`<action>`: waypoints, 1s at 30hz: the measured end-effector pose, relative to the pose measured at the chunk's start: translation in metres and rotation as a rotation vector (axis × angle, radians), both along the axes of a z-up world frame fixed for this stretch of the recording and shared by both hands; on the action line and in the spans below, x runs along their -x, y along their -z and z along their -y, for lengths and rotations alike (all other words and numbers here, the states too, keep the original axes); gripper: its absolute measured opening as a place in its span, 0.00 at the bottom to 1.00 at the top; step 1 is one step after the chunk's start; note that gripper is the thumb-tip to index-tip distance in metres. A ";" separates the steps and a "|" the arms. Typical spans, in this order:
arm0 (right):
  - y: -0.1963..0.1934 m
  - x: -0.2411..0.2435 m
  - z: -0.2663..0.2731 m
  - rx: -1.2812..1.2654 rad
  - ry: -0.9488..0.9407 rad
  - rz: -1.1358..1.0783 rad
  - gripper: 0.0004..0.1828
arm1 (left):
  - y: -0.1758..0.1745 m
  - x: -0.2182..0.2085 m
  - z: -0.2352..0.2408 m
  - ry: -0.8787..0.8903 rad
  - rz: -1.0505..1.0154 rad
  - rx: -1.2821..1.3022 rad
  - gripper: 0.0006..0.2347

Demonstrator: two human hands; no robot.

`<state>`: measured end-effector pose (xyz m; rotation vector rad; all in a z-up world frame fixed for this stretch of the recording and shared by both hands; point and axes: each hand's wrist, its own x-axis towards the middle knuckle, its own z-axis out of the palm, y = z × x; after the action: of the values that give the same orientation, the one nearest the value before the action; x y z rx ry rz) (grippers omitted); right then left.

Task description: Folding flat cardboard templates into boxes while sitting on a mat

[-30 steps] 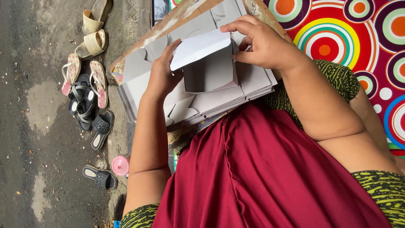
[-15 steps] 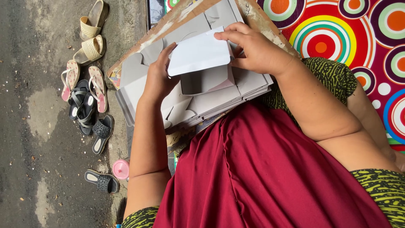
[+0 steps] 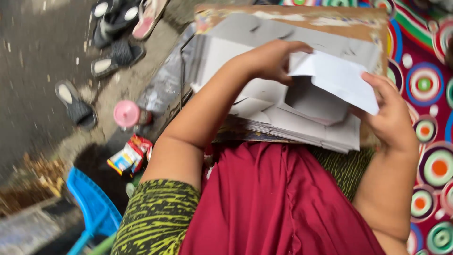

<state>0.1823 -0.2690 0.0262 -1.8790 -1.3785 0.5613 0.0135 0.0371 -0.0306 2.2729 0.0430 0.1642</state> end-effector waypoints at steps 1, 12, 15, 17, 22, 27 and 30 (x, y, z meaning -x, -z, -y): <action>0.001 0.001 0.003 -0.016 0.029 0.065 0.40 | 0.015 -0.008 -0.004 0.047 0.069 -0.030 0.37; 0.015 -0.007 0.004 0.041 0.128 -0.106 0.42 | -0.027 -0.010 0.005 0.065 -0.324 0.245 0.35; 0.017 -0.009 0.007 0.051 0.149 -0.104 0.43 | -0.021 -0.015 0.008 0.074 -0.325 0.212 0.36; 0.017 -0.010 0.008 0.053 0.153 -0.114 0.43 | -0.018 -0.017 0.009 0.081 -0.317 0.200 0.36; 0.011 -0.002 0.006 0.078 0.159 -0.044 0.41 | -0.012 -0.019 0.013 0.063 -0.286 0.078 0.39; 0.018 -0.014 0.011 0.062 0.144 -0.058 0.43 | -0.004 -0.031 0.002 0.052 -0.246 0.042 0.38; 0.014 -0.010 0.009 0.051 0.146 -0.082 0.42 | -0.020 -0.022 -0.003 0.067 -0.313 0.100 0.37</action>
<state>0.1928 -0.2784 0.0119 -1.9562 -1.1742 0.5978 0.0358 0.0397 -0.0110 2.1769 0.1359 -0.2255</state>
